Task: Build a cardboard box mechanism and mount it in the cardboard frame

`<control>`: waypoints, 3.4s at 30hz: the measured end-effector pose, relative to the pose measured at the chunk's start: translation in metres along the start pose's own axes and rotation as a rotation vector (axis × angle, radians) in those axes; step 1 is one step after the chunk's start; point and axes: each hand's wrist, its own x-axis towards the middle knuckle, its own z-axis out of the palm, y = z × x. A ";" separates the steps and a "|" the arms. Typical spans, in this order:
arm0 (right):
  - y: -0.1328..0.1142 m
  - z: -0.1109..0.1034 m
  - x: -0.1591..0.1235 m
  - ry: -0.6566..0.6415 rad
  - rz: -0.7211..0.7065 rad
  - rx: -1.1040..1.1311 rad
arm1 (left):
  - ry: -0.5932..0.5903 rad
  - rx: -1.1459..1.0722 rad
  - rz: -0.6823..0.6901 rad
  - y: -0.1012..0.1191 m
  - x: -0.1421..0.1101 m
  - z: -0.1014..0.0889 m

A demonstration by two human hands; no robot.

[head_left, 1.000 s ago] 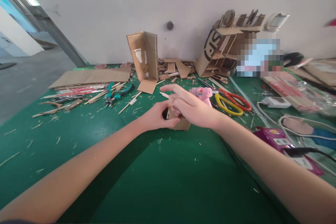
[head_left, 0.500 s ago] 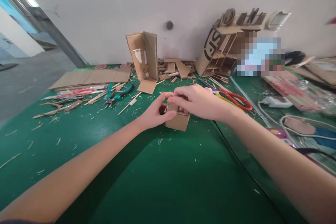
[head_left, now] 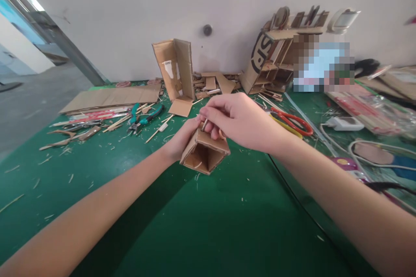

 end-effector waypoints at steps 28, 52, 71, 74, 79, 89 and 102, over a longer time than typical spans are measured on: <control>0.014 -0.005 0.004 0.130 0.128 0.878 | -0.038 0.700 0.128 -0.021 -0.006 -0.009; 0.037 0.012 0.005 0.139 0.191 0.980 | -0.072 0.938 0.269 -0.021 -0.005 -0.011; 0.040 0.020 0.001 0.141 0.133 0.869 | -0.047 0.940 0.314 -0.023 -0.004 -0.010; 0.041 0.022 -0.002 0.081 0.117 0.767 | -0.031 0.923 0.352 -0.027 -0.003 -0.012; 0.042 0.019 -0.001 0.007 0.148 0.773 | -0.025 0.932 0.371 -0.028 -0.003 -0.015; 0.036 0.018 -0.005 0.249 0.145 0.887 | -0.033 0.850 0.299 -0.027 -0.002 -0.013; 0.042 0.021 -0.012 -0.010 -0.021 0.380 | -0.022 0.825 0.301 -0.027 -0.003 -0.015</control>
